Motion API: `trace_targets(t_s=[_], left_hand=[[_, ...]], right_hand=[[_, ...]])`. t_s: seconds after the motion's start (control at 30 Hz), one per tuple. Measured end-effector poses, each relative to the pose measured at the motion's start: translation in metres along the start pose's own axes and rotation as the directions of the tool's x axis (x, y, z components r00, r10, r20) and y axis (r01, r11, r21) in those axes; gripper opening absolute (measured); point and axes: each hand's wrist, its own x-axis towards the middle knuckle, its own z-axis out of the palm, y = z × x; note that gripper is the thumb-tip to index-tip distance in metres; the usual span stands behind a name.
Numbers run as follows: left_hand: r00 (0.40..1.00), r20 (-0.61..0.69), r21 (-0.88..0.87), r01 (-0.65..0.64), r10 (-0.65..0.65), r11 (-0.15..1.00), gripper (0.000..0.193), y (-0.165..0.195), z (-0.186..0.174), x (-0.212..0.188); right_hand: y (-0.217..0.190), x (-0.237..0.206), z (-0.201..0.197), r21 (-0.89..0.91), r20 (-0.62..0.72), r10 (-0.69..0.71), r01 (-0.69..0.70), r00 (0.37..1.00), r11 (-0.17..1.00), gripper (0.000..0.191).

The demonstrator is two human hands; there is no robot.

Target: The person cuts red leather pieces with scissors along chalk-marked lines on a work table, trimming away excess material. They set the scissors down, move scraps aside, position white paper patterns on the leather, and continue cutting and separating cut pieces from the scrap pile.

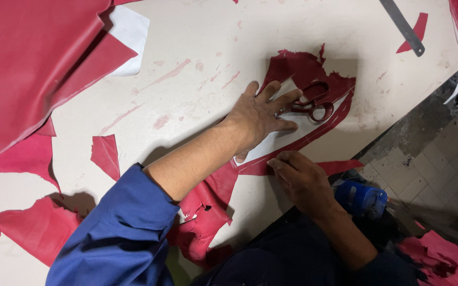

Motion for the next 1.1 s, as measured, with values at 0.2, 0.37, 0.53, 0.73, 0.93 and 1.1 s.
trace_targets(t_s=[0.2, 0.37, 0.53, 0.73, 0.93, 1.1], left_hand=[[1.000, -0.020, 0.004, 0.009, -0.009, 1.000, 0.139, 0.000, 0.003, -0.001], [0.998, -0.067, 0.015, 0.004, -0.003, 1.000, 0.136, -0.001, 0.007, -0.004], [0.998, -0.066, -0.013, 0.010, -0.011, 1.000, 0.136, -0.001, 0.008, -0.001], [0.996, -0.090, -0.019, 0.017, -0.019, 1.000, 0.136, -0.002, 0.010, -0.004], [0.994, -0.107, -0.010, 0.012, -0.013, 1.000, 0.135, -0.002, 0.012, -0.007], [0.994, -0.109, -0.015, 0.011, -0.012, 1.000, 0.135, -0.003, 0.012, -0.004]], right_hand=[[-0.008, 0.000, 0.004, 0.002, -0.001, -0.034, 0.034, 0.999, 0.999, 0.028], [-0.010, 0.004, 0.006, 0.003, 0.003, -0.010, 0.010, 1.000, 1.000, 0.029], [-0.026, 0.005, 0.020, 0.092, -0.007, -0.069, 0.069, 0.998, 0.993, 0.025], [-0.025, 0.008, 0.014, 0.070, 0.026, -0.029, 0.027, 0.999, 0.997, 0.027], [-0.026, 0.007, 0.019, 0.057, 0.045, -0.039, 0.036, 0.998, 0.998, 0.025], [-0.043, 0.003, 0.038, 0.166, 0.193, 0.002, -0.034, 0.981, 0.985, 0.018]])
